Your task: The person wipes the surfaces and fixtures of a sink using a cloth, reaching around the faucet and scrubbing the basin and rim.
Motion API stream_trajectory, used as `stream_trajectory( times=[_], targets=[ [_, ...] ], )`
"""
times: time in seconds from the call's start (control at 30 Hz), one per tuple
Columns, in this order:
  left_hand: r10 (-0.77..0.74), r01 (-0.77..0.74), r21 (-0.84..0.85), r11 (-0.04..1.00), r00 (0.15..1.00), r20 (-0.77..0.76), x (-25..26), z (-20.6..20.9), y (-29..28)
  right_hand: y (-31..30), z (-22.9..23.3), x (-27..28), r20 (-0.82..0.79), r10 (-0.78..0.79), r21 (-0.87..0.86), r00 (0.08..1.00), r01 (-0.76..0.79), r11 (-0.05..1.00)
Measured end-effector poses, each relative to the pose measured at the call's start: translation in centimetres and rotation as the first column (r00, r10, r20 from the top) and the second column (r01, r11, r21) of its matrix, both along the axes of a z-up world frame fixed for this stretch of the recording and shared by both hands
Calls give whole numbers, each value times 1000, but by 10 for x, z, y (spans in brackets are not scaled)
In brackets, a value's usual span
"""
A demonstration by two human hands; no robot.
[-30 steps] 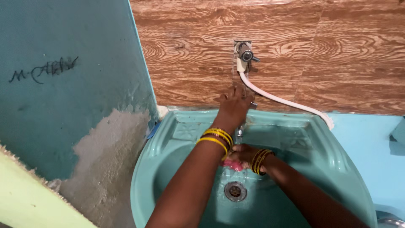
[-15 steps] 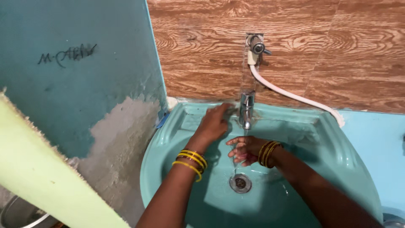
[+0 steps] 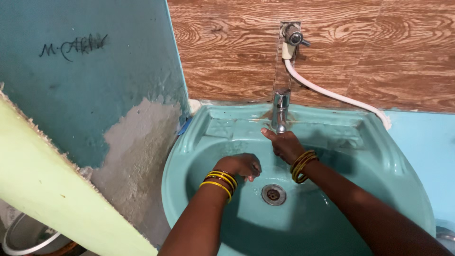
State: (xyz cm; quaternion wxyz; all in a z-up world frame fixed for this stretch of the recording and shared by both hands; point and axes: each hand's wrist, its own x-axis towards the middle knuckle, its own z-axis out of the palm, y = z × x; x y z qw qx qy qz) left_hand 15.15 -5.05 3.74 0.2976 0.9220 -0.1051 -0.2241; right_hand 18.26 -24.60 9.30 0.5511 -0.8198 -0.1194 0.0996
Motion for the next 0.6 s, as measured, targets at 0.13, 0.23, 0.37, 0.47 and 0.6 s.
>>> stream_trajectory(
  times=[0.13, 0.23, 0.37, 0.47, 0.6],
  targets=[
    [-4, 4, 16, 1000, 1000, -26, 0, 0, -2, 5, -27, 25, 176, -31, -48, 984, 40, 998],
    [6, -6, 0, 1000, 1000, -19, 1, -2, 2, 8, -58, 51, 790, 253, -389, 558, 137, 911],
    [-14, 14, 21, 1000, 1000, -27, 2, 1, 3, 11, -79, 62, 835, 501, -545, 228, 215, 811],
    [3, -1, 42, 999, 999, -35, -2, 6, 2, 9, -75, 58, 855, 511, -518, 89, 184, 835],
    [-10, 11, 24, 1000, 1000, -26, -3, 6, 2, 9, -77, 58, 873, 473, -486, 118, 152, 861]
  ],
)
